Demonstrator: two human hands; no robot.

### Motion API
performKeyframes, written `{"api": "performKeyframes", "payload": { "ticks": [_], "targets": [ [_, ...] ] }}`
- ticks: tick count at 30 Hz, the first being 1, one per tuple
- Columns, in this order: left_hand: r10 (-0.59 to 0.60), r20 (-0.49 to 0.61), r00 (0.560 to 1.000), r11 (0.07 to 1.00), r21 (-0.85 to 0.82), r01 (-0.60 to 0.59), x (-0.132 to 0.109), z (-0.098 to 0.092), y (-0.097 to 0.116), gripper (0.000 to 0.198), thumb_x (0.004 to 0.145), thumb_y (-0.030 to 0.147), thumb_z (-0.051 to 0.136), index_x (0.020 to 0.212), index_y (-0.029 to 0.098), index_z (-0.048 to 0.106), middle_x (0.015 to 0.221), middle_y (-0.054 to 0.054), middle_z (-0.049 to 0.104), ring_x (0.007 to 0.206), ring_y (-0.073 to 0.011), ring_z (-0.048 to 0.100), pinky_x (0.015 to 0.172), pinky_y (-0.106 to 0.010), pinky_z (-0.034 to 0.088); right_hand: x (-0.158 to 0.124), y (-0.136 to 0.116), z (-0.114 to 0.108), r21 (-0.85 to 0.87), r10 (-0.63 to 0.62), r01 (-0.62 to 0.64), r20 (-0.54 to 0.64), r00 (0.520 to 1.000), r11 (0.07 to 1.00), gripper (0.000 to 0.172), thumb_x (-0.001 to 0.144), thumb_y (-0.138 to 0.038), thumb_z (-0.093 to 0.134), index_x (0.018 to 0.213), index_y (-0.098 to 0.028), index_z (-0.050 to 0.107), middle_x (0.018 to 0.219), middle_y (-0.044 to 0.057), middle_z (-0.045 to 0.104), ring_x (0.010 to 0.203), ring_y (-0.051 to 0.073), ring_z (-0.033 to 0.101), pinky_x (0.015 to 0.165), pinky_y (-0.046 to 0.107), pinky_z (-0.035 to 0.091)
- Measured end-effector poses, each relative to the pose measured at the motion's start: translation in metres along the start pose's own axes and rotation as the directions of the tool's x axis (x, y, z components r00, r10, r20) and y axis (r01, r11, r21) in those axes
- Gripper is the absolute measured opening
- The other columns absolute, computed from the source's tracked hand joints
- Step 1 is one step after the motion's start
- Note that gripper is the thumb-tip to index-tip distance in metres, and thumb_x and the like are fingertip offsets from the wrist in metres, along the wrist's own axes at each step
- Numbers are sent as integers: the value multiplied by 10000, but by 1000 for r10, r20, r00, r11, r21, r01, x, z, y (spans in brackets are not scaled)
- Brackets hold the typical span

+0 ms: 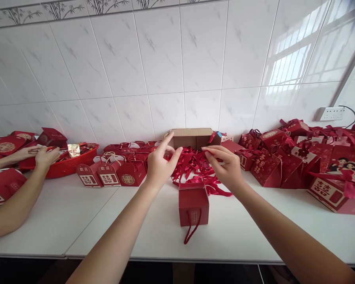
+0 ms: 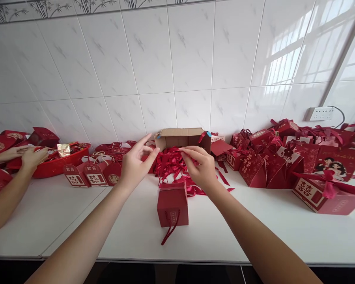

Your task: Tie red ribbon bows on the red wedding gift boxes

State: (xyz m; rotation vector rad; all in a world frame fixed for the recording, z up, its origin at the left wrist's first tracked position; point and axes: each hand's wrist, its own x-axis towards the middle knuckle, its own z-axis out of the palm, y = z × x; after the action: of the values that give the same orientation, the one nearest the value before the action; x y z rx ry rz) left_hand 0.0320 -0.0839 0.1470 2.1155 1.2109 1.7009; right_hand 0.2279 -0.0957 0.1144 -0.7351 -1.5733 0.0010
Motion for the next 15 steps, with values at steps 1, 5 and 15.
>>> {"api": "performKeyframes", "payload": {
  "ticks": [1,5,15],
  "targets": [
    [45,-29,999,993,112,-41,-4,-5,-6,525,786,363,634,1275,200,539,710,18,594,696,-132,561,768,-271,460,-8,1,-6,-20,73,-74,-15,997,997,208,876,-293,528,864,-199,714,891,68,698,775,186,641,645,293,511],
    [36,-14,999,917,397,-28,-28,-32,-39,425,779,272,600,1198,211,566,650,53,518,600,-116,515,682,-246,453,-47,25,-45,-223,405,-395,-2,915,891,331,830,-407,530,603,-177,601,540,14,544,509,142,487,479,265,373],
    [-121,154,981,856,517,25,-118,-52,-133,259,799,204,426,993,185,596,639,24,511,559,-147,542,588,-262,468,-135,85,-98,-586,735,-533,167,657,610,284,764,-379,475,545,-202,508,522,0,514,527,162,491,489,267,368]
  ]
}}
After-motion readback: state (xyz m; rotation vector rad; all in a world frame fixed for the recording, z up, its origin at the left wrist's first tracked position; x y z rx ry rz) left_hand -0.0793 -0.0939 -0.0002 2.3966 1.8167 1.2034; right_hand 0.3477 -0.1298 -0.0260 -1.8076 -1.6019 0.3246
